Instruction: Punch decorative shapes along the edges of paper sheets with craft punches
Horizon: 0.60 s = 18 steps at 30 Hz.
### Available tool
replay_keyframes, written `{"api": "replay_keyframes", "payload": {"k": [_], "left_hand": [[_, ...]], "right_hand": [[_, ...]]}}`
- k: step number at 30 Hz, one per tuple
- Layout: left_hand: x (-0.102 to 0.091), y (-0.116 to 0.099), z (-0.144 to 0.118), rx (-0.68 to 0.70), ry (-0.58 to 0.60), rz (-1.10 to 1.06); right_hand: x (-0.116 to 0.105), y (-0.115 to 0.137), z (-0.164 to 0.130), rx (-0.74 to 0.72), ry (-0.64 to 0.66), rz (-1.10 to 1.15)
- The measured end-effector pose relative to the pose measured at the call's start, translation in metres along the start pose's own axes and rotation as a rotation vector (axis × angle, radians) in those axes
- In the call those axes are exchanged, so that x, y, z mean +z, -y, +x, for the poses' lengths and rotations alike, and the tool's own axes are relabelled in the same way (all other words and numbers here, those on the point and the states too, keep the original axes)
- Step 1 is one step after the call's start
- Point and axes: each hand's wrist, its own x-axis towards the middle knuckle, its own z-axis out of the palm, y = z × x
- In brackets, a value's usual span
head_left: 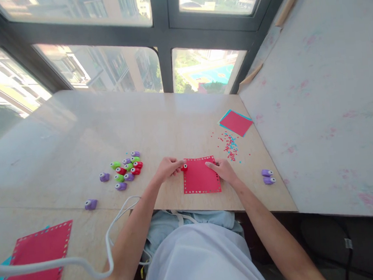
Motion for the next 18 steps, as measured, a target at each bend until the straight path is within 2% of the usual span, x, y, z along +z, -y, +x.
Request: {"api": "replay_keyframes", "payload": {"k": [3, 10, 18], "left_hand": [[-0.0052, 0.0000, -0.0011, 0.003, 0.016, -0.065], [-0.0009, 0.0006, 0.0018, 0.002, 0.063, 0.044], [-0.0014, 0.0017, 0.0061, 0.010, 0.126, 0.035]], "right_hand": [[0.0001, 0.0008, -0.0005, -0.006, -0.016, -0.013], [-0.0008, 0.0026, -0.0012, 0.012, 0.007, -0.011], [-0.0002, 0.0034, -0.0025, 0.000, 0.011, 0.023]]}}
